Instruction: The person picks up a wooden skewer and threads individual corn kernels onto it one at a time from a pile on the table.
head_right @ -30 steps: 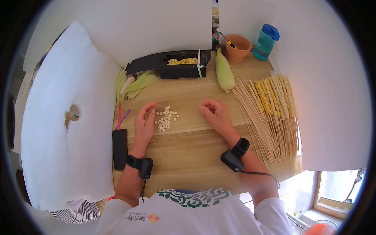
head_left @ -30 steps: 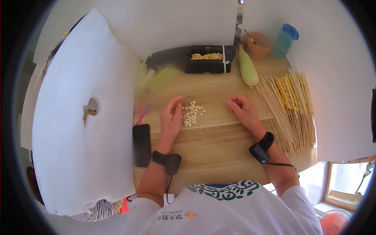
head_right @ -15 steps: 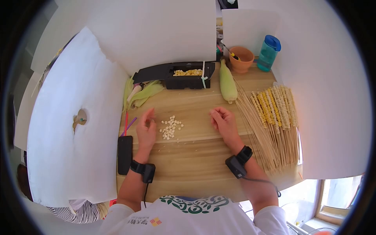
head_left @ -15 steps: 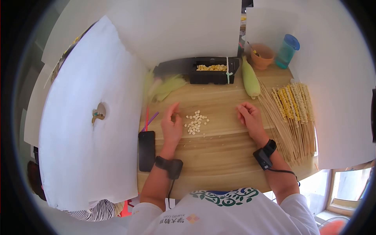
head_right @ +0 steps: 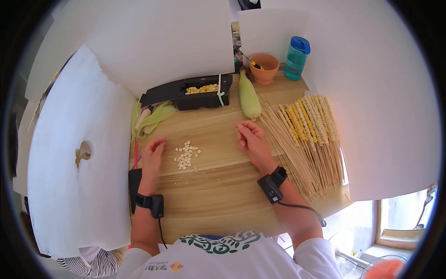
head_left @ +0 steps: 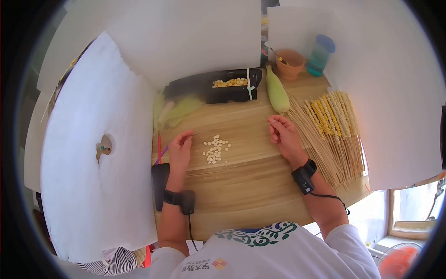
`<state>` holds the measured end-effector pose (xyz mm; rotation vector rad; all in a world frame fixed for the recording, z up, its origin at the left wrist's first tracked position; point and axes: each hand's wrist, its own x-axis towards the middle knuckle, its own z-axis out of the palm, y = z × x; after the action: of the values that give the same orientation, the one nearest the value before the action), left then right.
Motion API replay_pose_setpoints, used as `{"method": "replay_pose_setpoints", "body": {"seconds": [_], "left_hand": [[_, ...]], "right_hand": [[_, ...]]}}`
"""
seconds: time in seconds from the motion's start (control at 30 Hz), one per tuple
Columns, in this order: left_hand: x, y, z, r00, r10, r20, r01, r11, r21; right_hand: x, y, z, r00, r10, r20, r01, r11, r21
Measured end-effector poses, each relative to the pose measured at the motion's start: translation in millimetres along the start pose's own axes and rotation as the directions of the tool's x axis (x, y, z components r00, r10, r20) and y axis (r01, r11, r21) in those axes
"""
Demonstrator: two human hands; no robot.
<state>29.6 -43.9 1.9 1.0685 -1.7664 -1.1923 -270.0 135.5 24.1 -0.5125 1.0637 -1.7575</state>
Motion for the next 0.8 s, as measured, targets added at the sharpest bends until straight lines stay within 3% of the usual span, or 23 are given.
{"method": "replay_pose_setpoints", "body": {"seconds": [0.07,0.1,0.13,0.27,0.33,0.43,0.5,0.63,0.7,0.73,0.8], "left_hand": [[3,0,-3,0.999,-0.032,0.026,0.031,0.999,0.041],[4,1,-4,0.984,0.169,-0.061,-0.143,0.942,0.304],[5,3,-3,0.919,0.383,-0.091,-0.274,0.788,0.551],[-3,16,-5,0.919,0.388,-0.071,-0.309,0.821,0.481],[-11,29,-2,0.986,0.161,-0.040,-0.142,0.945,0.296],[-22,34,3,0.993,0.116,0.019,-0.118,0.969,0.216],[-31,45,2,0.996,0.080,0.040,-0.085,0.984,0.159],[-51,66,11,0.999,-0.016,0.052,0.009,0.992,0.125],[-57,71,12,0.998,-0.035,0.043,0.029,0.992,0.123],[-59,74,12,0.997,-0.067,0.029,0.062,0.987,0.151],[-63,70,14,0.995,-0.104,0.012,0.100,0.981,0.164]], "right_hand": [[1,3,-1,1.000,-0.005,0.000,0.005,1.000,-0.010],[1,3,-2,1.000,-0.011,0.006,0.011,1.000,-0.024],[1,3,-4,1.000,-0.022,-0.010,0.022,0.999,-0.028],[3,7,-4,0.999,-0.013,-0.037,0.013,1.000,-0.003],[1,6,-4,0.998,-0.021,-0.055,0.021,1.000,0.006],[-1,2,-3,1.000,-0.014,-0.003,0.014,0.999,-0.038],[-3,0,-1,0.998,-0.048,0.043,0.055,0.978,-0.203],[-16,-31,-1,0.998,-0.056,0.034,0.064,0.957,-0.283],[-23,-53,-12,0.998,-0.054,-0.010,0.040,0.843,-0.536],[-28,-60,-21,0.999,-0.054,-0.003,0.043,0.834,-0.550],[-39,-68,-43,0.915,-0.400,0.049,0.197,0.338,-0.920]]}}
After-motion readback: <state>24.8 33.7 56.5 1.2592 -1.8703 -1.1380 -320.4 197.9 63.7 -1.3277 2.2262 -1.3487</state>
